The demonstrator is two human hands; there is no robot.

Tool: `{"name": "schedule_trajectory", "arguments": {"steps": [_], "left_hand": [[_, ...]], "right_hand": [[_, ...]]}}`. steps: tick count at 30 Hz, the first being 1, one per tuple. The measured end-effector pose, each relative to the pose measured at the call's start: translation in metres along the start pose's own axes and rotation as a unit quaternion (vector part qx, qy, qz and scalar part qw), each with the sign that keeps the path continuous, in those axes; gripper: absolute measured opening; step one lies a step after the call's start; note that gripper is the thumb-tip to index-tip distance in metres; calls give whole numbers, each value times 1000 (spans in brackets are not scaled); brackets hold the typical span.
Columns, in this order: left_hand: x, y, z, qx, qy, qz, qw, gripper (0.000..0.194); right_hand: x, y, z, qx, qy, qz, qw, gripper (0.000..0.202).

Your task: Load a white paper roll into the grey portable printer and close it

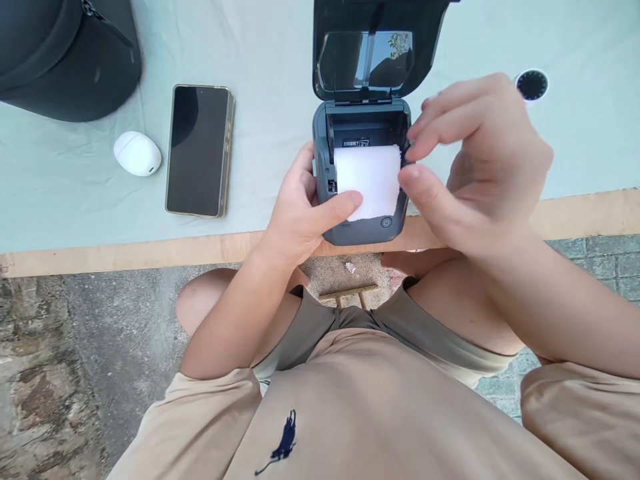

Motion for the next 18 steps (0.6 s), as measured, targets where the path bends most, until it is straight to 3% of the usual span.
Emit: {"name": "schedule_trajectory", "arguments": {"steps": [3, 7, 10, 15, 18], "left_hand": [[1, 0, -1, 12, -15, 8, 1000, 58], [2, 0, -1, 0, -7, 31, 1000, 47], [0, 0, -1, -15, 7, 5, 1000, 50], [-2, -1, -3, 4, -14, -44, 999, 64], [-2, -1, -4, 21, -28, -56, 998, 69]], "right_hand": [[0, 7, -1, 49, -7, -4, 999, 18], [6, 8, 0, 49, -49, 10, 998, 28], [1, 9, 1, 64, -24, -8, 998, 31], [-8, 15, -6, 168, -1, -90, 982, 50], [-8, 11, -13, 218, -6, -138, 966, 46]]}}
Point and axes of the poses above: each hand's wrist, its own z-axis away from the middle knuckle, its own x-axis out of the palm, y = z × x, the point moved 6 cm from there along -z, towards the middle knuckle, and after that the axes turned 10 degrees about x, right-handed, at the moved point
